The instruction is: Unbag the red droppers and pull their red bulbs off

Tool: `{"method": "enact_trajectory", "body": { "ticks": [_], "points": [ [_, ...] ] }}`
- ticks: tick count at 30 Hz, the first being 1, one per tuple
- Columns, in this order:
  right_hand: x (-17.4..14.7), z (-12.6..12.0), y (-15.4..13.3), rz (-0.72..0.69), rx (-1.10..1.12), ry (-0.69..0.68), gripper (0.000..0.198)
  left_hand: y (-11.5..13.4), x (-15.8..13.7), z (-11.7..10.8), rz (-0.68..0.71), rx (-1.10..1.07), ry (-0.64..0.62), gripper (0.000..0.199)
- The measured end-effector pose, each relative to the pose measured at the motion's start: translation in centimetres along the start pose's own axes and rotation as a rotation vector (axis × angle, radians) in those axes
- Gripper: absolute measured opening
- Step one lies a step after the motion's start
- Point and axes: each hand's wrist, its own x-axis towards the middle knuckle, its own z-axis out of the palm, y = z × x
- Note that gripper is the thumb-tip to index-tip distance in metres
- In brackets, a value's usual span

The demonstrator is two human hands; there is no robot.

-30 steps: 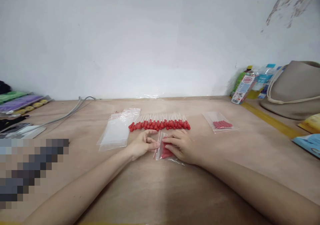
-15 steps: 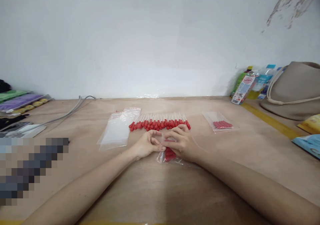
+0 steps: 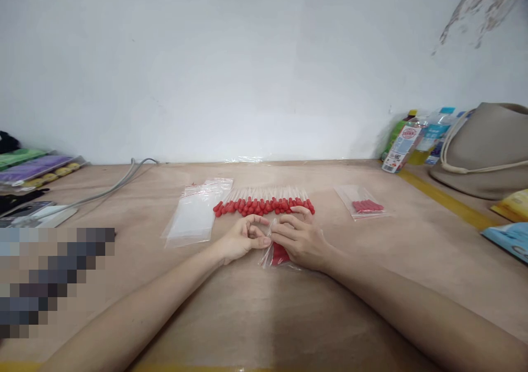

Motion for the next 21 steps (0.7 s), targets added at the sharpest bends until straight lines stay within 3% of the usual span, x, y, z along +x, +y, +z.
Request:
{"method": "enact_trajectory", "body": {
  "ticks": [8,11,15,21],
  "points": [
    [0.1,-0.2,-0.1,-0.094,-0.085,-0.044,0.019,-0.5,0.0,0.8,0.09,0.021,0.084,0.05],
    [-0.1,-0.4,0.0,-0.095,-0.046,-0.046,0.018,-0.7,0.2,0.3,0.135,0.117,0.198,0.041],
    [-0.6,-0.5,0.3,0.04,0.075,-0.027,0.02,-1.4,0.0,-0.4,0.228,0.316,0.272,0.031],
    [-1.4,-0.5,-0.1,0.411,0.247,0.011,0.016,-1.6,-1.1,0.1,0.499,0.783,0.279,0.005]
  ]
}}
